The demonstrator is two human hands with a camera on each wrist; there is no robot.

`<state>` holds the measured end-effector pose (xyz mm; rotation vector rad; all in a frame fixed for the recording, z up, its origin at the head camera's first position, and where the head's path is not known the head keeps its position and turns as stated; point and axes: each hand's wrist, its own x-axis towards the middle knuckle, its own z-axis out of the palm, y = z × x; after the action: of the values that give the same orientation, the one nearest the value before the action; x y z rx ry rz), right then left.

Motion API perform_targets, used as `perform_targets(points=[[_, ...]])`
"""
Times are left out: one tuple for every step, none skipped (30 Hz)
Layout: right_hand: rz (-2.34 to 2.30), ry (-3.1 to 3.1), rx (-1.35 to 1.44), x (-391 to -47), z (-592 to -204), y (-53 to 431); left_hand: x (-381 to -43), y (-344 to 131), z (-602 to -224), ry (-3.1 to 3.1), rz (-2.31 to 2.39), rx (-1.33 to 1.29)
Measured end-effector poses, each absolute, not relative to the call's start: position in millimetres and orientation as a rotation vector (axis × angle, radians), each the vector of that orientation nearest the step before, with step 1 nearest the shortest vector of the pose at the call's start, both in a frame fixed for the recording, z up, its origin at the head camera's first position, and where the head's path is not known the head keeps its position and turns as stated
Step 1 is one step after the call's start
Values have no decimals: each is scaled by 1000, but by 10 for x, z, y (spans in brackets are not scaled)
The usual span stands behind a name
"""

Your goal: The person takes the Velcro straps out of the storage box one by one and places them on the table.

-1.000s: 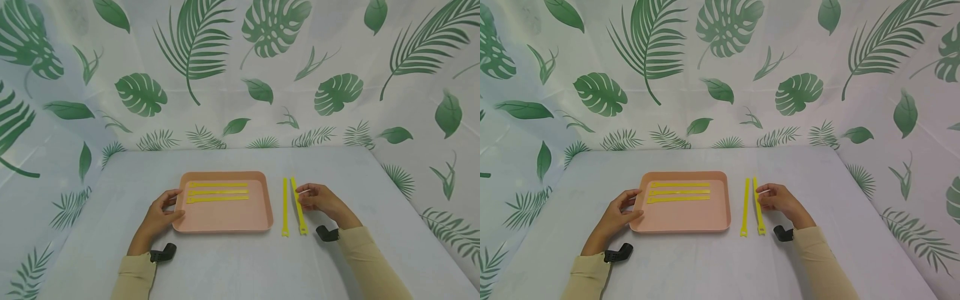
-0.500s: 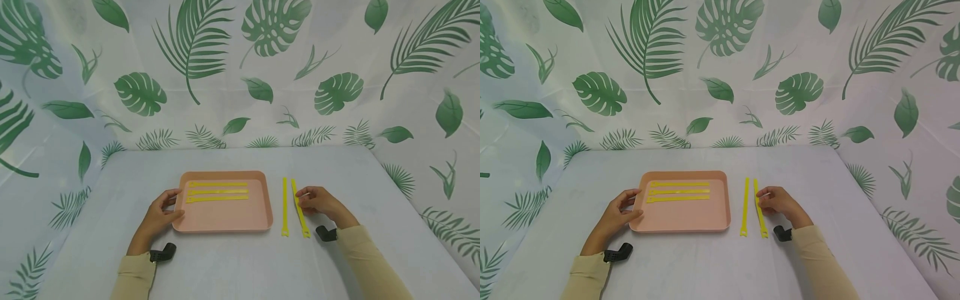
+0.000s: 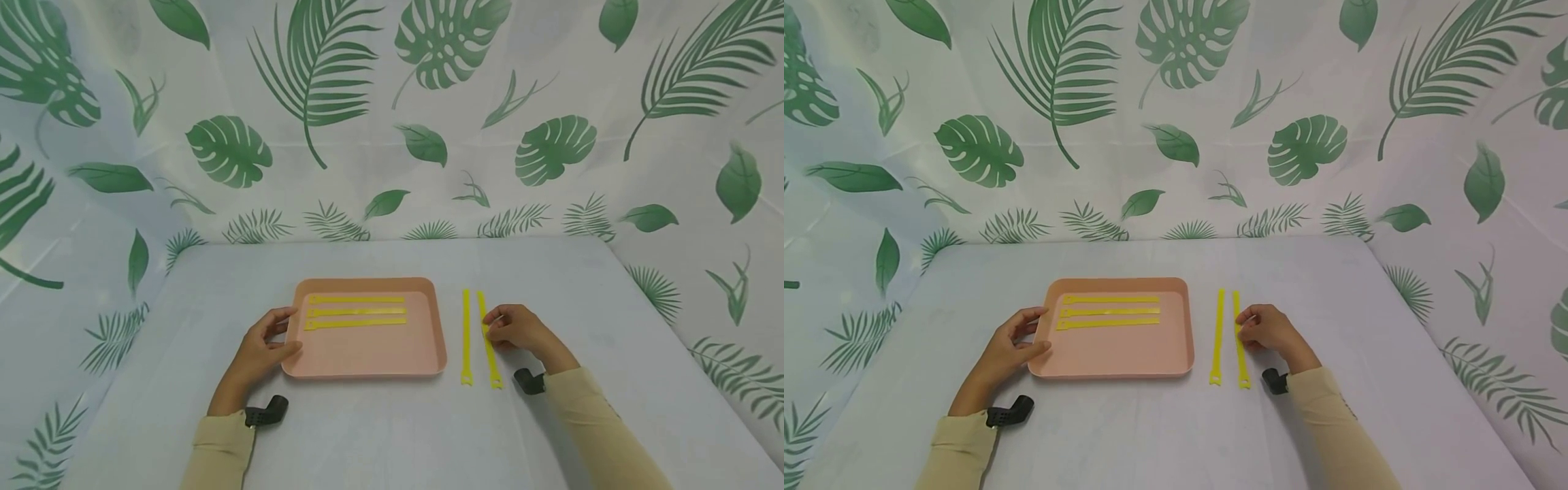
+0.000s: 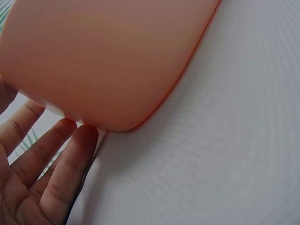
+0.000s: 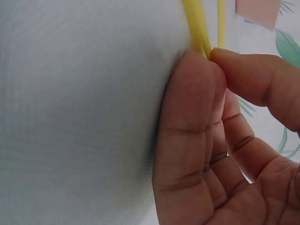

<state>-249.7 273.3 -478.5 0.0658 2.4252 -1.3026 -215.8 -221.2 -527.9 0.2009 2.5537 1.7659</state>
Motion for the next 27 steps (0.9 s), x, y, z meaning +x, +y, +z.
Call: perform_targets(points=[[-1299,2431,66,-2498,-4788,2733,-2160,-2214,-5281,2550,1770,205],[-1298,2436,67,-2498,-4790,2731,-2159,-2214,-5278,2550,1768,203],[-1294,2442,68,-2497,-4790,2728,-2159,-2213,-5275,2544,1774,204],[-1291,2448,68,-2497,-4792,2726,-2162,-2212,-5274,2539,1777,199],[-1289,2453,70,-2497,-4792,2723,-2162,-2212,-5273,2536,1777,198],[-1284,2462,72,-2497,-4791,2720,-2162,-2212,-5272,2536,1773,195],[-1276,2474,70,-2498,-4791,2719,-2162,-2210,-5270,2532,1773,188],[-1268,2485,69,-2498,-4789,2717,-2162,-2209,-5268,2532,1770,183],[-1258,2500,65,-2501,-4788,2718,-2163,-2210,-5268,2532,1769,181],[-1250,2514,68,-2504,-4788,2717,-2164,-2209,-5268,2537,1764,177],[-1241,2530,67,-2507,-4787,2716,-2162,-2209,-5266,2540,1760,174],[-1234,2546,66,-2511,-4788,2715,-2162,-2209,-5265,2542,1757,169],[-1232,2560,59,-2515,-4790,2713,-2162,-2210,-5263,2543,1756,165],[-1238,2571,52,-2519,-4792,2711,-2161,-2209,-5262,2546,1752,160],[-1258,2577,37,-2523,-4792,2709,-2161,-2209,-5261,2547,1751,156],[-1286,2581,21,-2525,-4793,2705,-2161,-2209,-5261,2546,1752,152],[-1318,2582,-7,-2526,-4792,2702,-2159,-2210,-5261,2545,1751,148],[-1358,2582,-35,-2526,-4791,2696,-2158,-2210,-5261,2544,1749,145],[-1398,2580,-67,-2525,-4787,2688,-2158,-2210,-5261,2544,1748,144],[-1438,2578,-98,-2524,-4782,2680,-2158,-2209,-5262,2545,1746,143],[-1475,2574,-126,-2522,-4776,2668,-2158,-2209,-5262,2544,1745,141],[-1499,2575,-151,-2521,-4771,2659,-2158,-2208,-5263,2547,1741,140],[-1519,2576,-166,-2522,-4761,2646,-2158,-2209,-5263,2549,1737,141],[-1534,2578,-176,-2526,-4751,2630,-2158,-2209,-5262,2550,1735,140],[-1538,2585,-186,-2531,-4740,2616,-2159,-2209,-5262,2553,1731,140],[-1542,2590,-192,-2535,-4728,2601,-2159,-2209,-5261,2557,1726,138],[-1541,2598,-198,-2542,-4719,2587,-2159,-2209,-5260,2558,1722,138]])
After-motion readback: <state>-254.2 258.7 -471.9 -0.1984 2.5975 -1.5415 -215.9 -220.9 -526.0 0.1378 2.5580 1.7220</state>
